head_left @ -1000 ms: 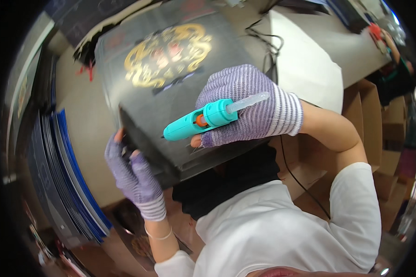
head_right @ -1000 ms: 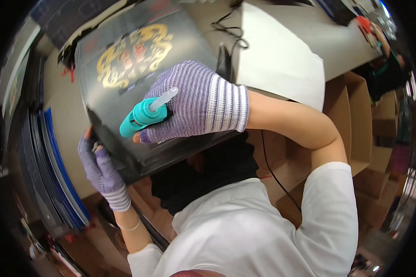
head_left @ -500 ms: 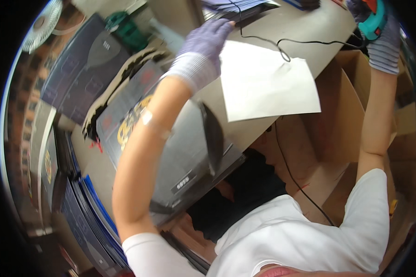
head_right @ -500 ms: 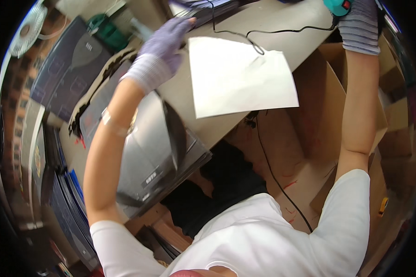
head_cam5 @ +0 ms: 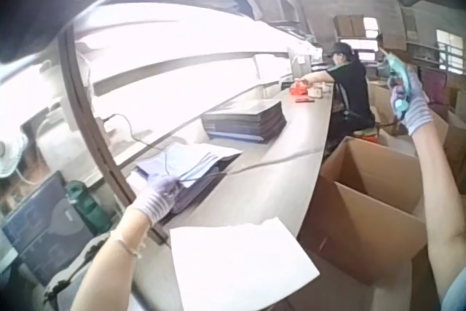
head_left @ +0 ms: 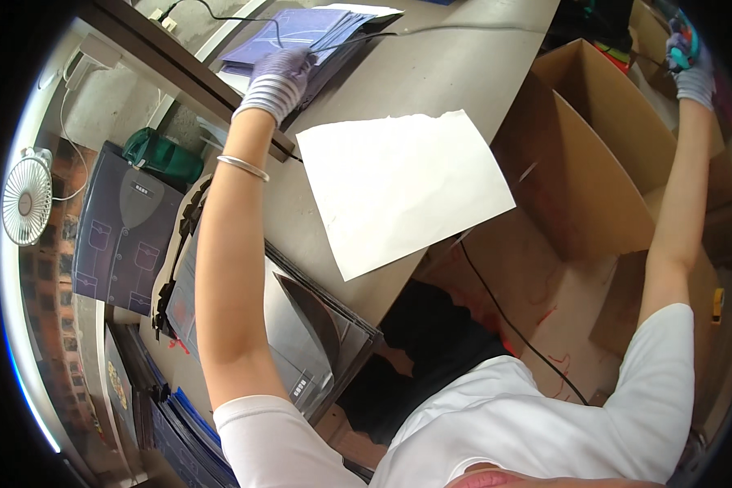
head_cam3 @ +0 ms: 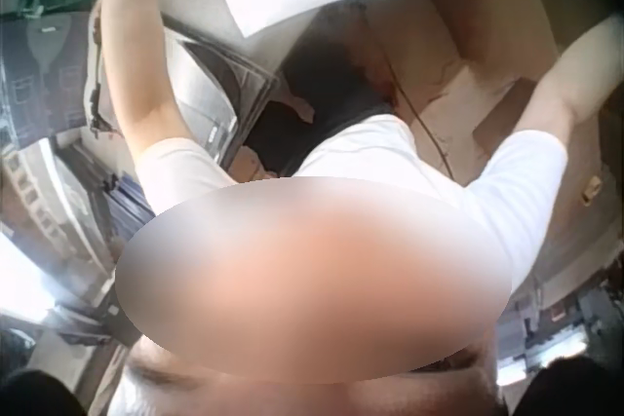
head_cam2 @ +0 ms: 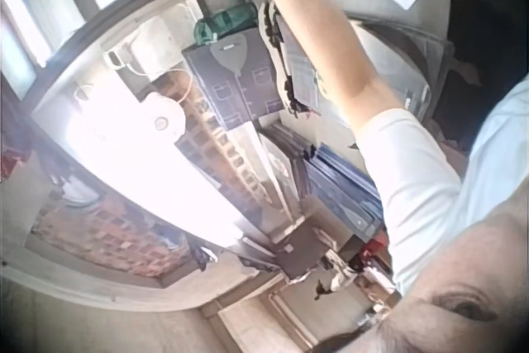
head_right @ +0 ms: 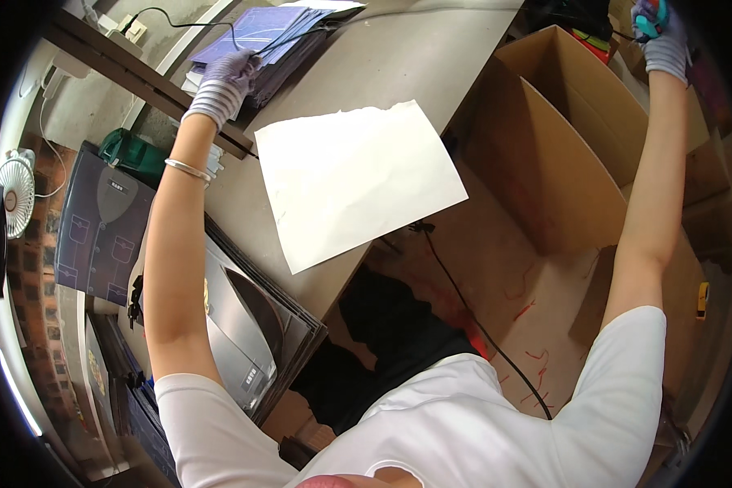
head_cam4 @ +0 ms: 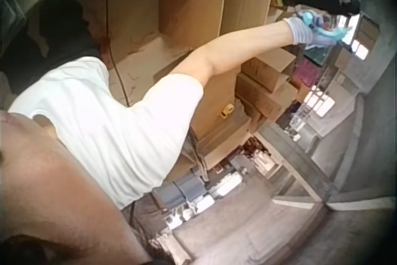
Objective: The person uses a hot glue gun to apply adhesive to the edges of a flat, dark gray cardboard box with a gold design. They then press a thin cardboard strip onto the glued edge to reinforce the corner. The person repeats this process on different edges of the box, handling the glue gun and cardboard pieces with gloved hands.
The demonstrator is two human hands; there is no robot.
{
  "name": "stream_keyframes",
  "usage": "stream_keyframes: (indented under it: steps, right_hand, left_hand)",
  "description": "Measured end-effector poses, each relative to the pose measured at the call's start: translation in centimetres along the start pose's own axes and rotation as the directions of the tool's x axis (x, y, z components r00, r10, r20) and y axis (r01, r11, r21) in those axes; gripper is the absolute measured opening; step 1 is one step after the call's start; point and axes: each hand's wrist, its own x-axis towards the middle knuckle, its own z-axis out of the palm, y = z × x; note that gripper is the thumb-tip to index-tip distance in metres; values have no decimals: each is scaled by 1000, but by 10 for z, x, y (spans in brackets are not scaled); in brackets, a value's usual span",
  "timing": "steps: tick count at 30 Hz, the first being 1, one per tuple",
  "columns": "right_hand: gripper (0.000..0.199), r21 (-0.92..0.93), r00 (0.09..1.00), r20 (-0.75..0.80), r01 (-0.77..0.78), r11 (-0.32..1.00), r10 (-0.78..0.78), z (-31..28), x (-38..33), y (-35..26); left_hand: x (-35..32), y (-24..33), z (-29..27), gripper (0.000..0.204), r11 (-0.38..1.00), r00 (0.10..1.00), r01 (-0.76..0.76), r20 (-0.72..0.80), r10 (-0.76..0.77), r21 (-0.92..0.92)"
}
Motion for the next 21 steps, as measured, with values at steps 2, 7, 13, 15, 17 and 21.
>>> stream_keyframes:
  steps: [2, 7, 13, 15, 17, 21]
  right_hand:
    - [48, 104, 990, 103, -105, 989, 94, -55, 17, 31]
    - [51, -95, 999, -53, -12, 995, 7, -68, 2, 65]
    - [53, -1, 928, 203, 320, 947, -313, -3, -25, 96]
    - [52, -55, 922, 213, 342, 938, -324, 49, -42, 109]
    - [49, -141, 928, 104, 369, 919, -357, 119, -61, 121]
    - [44, -260, 884, 324, 426, 867, -337, 185, -109, 128]
  left_hand:
    - [4, -37, -13, 5, 932, 952, -235, -130, 278, 275]
    - [-3, -1, -4, 21, 691, 985, -96, -31, 169, 717]
    - [-50, 20, 14, 73, 475, 998, 60, -64, -6, 878]
    - [-66, 22, 13, 79, 521, 999, 0, -28, 45, 853]
    - [-85, 33, 10, 78, 542, 990, -52, -27, 136, 839]
    - [-151, 72, -23, 67, 590, 958, -269, 150, 243, 761]
